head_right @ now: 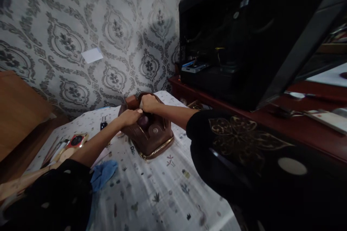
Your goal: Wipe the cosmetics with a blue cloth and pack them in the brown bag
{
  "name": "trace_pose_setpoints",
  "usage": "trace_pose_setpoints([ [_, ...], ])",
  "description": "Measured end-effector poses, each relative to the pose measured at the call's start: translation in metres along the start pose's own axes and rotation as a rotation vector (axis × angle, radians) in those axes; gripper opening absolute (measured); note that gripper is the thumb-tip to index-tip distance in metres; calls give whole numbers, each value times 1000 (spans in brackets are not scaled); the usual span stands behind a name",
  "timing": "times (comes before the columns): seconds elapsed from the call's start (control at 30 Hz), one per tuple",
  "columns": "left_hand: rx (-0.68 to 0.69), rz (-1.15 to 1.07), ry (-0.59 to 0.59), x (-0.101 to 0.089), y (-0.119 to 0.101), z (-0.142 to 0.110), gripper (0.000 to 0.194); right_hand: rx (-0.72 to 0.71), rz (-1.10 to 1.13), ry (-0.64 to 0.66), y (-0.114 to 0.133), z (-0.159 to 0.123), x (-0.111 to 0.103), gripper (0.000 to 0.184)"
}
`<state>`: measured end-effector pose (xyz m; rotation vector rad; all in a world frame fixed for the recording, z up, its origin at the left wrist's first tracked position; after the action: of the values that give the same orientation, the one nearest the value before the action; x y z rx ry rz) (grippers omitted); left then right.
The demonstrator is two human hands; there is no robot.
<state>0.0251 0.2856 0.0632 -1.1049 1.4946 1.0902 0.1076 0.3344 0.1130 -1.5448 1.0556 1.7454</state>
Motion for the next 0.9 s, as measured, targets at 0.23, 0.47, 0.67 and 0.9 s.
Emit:
trace_pose_setpoints([
  [0.23,-47,-61,29,-11,1,4,25,-57,-34,-3,-2,0,1,42],
  [0.47,-165,-181,-83,-39,22,28,25,-90,-55,18,-6,-11,-3,32],
  [0.67,-282,-189,-181,-33,24,45,43,-103,-60,43,-7,-9,-3,37],
  [0.9,-275,-196,-191,-31,28,59,35,-104,-90,41,-10,-7,-6,36],
])
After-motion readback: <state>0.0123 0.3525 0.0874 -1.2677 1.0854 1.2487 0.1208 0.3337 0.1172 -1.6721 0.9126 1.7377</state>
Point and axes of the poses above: each hand's wrist, its own z-axis towards the middle knuckle, its own x-axis out of the palm, y = z × x, the point moved 6 cm from there along z, towards the middle knuckle, and after that the axes turned 8 degrees about -z, right-handed, at the moved point
